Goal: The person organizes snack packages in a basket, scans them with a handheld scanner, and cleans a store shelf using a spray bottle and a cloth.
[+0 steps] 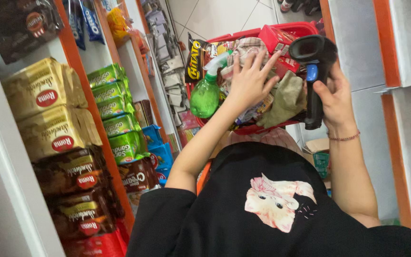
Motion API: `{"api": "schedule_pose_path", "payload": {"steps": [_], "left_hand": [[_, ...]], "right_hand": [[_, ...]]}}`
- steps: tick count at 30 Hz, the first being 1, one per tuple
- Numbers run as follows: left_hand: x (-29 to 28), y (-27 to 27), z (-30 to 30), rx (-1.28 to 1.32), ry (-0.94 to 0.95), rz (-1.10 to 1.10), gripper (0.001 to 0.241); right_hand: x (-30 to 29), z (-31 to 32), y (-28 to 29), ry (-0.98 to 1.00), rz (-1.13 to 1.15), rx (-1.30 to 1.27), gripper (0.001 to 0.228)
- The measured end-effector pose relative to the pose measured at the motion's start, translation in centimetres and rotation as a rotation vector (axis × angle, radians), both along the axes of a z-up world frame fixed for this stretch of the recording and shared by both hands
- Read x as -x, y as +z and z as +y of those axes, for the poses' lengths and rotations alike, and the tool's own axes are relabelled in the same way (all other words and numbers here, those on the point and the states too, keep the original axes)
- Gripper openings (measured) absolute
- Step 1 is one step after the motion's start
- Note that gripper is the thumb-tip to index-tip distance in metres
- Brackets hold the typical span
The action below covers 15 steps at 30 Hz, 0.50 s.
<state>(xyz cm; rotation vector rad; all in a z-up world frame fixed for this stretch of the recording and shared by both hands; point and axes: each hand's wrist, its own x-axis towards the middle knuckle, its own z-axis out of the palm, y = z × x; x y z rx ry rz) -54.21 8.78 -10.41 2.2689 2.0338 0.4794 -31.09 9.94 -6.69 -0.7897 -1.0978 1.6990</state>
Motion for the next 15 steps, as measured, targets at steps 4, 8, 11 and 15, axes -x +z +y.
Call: {"api": "schedule_pose_path", "payload": {"steps": [4, 8, 11, 15], "left_hand": [[-0.1, -3.0, 2.1, 0.105, -0.11, -0.311, 0.047], [1.0, -4.8, 0.8, -0.03, -0.211, -0.867, 0.044], [0.5, -4.9, -2.0, 0.317, -0.245, -1.544, 0.062], [-0.7, -2.8, -5.3, 0.329, -0.251, -1.735, 0.072]], "right_hand": [[-0.5, 0.2, -2.6, 0.162, 0.004, 0.026, 0.056], [-0.2, 0.2, -4.5, 0.321, 0.176, 0.145, 0.054], [0.5, 0.0, -5.8, 0.492, 0.223, 0.225, 0.059], [2.9, -0.3, -7.8, 0.731, 0.27, 0.473, 0.056]]}}
